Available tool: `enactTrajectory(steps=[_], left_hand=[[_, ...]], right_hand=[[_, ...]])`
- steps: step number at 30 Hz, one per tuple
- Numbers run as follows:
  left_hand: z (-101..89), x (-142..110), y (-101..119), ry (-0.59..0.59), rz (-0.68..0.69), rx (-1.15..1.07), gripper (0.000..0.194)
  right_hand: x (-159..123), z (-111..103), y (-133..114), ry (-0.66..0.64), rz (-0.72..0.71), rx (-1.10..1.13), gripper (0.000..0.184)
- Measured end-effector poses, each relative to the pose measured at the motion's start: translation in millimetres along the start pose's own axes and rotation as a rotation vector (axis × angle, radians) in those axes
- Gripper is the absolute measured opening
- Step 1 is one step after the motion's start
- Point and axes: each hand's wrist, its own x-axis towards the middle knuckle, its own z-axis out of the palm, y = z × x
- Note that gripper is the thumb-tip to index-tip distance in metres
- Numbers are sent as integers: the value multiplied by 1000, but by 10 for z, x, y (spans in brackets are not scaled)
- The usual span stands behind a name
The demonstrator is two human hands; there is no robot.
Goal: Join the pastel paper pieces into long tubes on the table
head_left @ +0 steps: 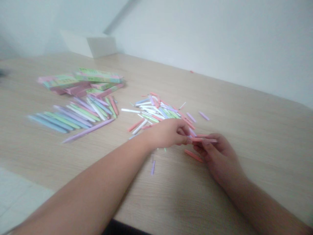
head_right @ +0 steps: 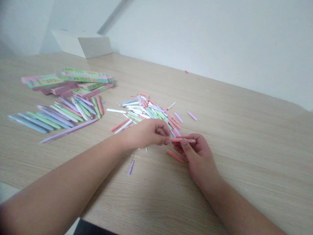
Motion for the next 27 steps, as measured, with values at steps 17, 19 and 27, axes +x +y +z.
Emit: enactTrajectory(steps=[17,19,27], left_hand=[[231,17,121,54,124,-547,27],[223,26,118,96,128,-561,28],[32,50,58,262,137,-570,38]], right_hand=[[-72,116,-139,-120,300,439,8],[-91,123,-148,-106,303,404,12],[-83,-17,-212,-51,137,20,27]])
